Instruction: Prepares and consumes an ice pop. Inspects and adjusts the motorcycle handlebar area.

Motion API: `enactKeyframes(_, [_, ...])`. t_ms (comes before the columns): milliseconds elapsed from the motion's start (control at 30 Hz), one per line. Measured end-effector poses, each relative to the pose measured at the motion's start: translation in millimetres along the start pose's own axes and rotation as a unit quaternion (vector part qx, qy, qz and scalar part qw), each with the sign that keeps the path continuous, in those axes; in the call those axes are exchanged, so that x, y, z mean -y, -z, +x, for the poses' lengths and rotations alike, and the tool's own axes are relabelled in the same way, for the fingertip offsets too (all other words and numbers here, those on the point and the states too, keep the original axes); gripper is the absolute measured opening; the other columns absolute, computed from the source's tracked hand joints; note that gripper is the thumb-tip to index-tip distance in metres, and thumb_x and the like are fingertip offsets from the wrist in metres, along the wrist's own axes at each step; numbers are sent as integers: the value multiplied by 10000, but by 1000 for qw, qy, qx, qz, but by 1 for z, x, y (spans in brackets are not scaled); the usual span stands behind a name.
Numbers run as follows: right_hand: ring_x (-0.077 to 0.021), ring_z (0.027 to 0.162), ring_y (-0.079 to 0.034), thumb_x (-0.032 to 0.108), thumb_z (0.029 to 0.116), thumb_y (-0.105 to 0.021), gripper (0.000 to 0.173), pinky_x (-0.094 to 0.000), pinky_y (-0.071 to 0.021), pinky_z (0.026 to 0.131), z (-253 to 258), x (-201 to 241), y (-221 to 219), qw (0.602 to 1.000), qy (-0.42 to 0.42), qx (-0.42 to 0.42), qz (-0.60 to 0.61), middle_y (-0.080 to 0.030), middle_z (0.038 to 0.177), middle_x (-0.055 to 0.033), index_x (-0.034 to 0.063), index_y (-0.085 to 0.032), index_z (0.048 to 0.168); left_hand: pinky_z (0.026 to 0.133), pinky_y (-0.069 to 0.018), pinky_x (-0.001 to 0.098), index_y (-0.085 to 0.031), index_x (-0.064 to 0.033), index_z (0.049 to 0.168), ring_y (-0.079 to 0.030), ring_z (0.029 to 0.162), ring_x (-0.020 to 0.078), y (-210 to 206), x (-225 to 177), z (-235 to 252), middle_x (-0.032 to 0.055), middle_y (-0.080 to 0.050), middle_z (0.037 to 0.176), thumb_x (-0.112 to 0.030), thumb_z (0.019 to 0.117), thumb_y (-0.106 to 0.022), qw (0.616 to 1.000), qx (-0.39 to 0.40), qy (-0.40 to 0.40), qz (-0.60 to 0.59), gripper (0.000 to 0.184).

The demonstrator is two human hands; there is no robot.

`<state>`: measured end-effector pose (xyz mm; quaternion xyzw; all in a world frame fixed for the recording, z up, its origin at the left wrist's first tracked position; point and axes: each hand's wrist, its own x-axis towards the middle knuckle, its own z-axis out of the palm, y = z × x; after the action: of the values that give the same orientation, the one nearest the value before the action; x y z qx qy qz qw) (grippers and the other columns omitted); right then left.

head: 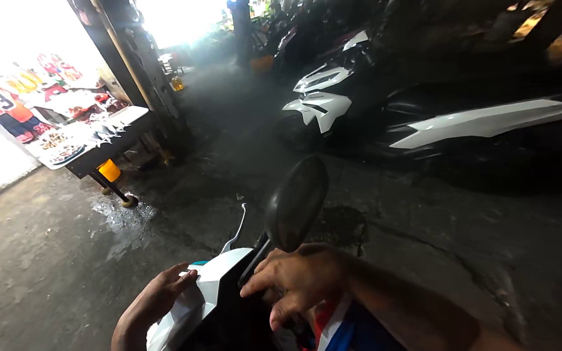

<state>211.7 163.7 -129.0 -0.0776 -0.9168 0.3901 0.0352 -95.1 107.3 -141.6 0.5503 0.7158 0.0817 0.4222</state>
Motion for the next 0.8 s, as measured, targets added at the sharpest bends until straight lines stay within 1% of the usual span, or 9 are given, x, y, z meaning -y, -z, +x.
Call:
enactKeyframes(100, [-366,1091,-679,231,933,-753,470,-551,-488,986,-1,0,1,1000,-7,1,-1,-717,1162,-232,15,-665,1342,1010,-494,510,-529,-32,1455,-651,1158,308,0,0,0,207,-656,1288,-377,1067,-527,1000,-4,-4,5,520])
enactKeyframes(167, [-366,1100,-673,230,941,-745,470,-549,-484,992,-1,0,1,1000,-14,6,-2,-713,1173,-234,14,-659,1349,1004,-497,496,-533,-41,1453,-653,1148,292,-1,1,0,193,-660,1285,-379,1068,-526,1000,-4,-3,5,513])
enactKeyframes(233, [-360,1074,-679,235,941,-743,468,-537,-495,966,-1,-1,0,1000,-12,6,-7,-717,1152,-232,11,-661,1345,977,-504,480,-544,-47,1443,-659,1113,270,-1,0,-1,180,-666,1268,-377,1069,-522,1000,-4,-7,8,499])
enactKeyframes(333, [-358,1072,-678,228,946,-737,466,-527,-495,967,-2,0,1,1000,-13,5,-4,-713,1150,-242,-1,-657,1344,963,-508,476,-546,-38,1439,-662,1093,269,-1,1,0,184,-673,1245,-364,1070,-524,1000,-4,-12,8,492])
enactKeyframes(400, [-360,1088,-679,231,945,-738,465,-530,-496,978,-2,0,1,1000,-15,6,-3,-713,1161,-241,2,-660,1343,968,-500,475,-532,-33,1451,-653,1108,271,-1,1,0,190,-659,1275,-374,1069,-524,1000,-2,-5,7,512])
enactKeyframes(567, [-362,1129,-664,233,948,-738,472,-540,-476,1007,-2,1,2,999,-31,11,0,-706,1197,-236,13,-654,1356,1022,-484,496,-523,-33,1458,-636,1186,296,-1,1,1,197,-642,1320,-379,1065,-532,1000,-2,0,-2,524])
enactKeyframes(667, [-353,1135,-666,234,947,-739,469,-537,-477,1012,-2,1,1,999,-30,11,-2,-706,1209,-230,11,-656,1352,1035,-479,522,-524,-37,1462,-635,1199,320,0,1,-1,210,-647,1310,-386,1067,-525,1000,-3,1,6,527])
enactKeyframes(700, [-353,1140,-665,234,948,-738,470,-536,-473,1017,-2,2,1,999,-33,11,-1,-705,1217,-230,10,-655,1353,1031,-477,523,-524,-38,1463,-638,1187,322,0,0,-1,213,-655,1291,-389,1068,-522,1000,-4,2,8,529])
enactKeyframes(800, [-359,1131,-664,229,948,-738,470,-541,-472,1011,-2,4,2,999,-41,12,-3,-702,1215,-234,8,-654,1355,1036,-474,518,-526,-45,1463,-636,1192,316,0,-1,-1,207,-656,1291,-398,1068,-520,1000,-3,6,12,530])
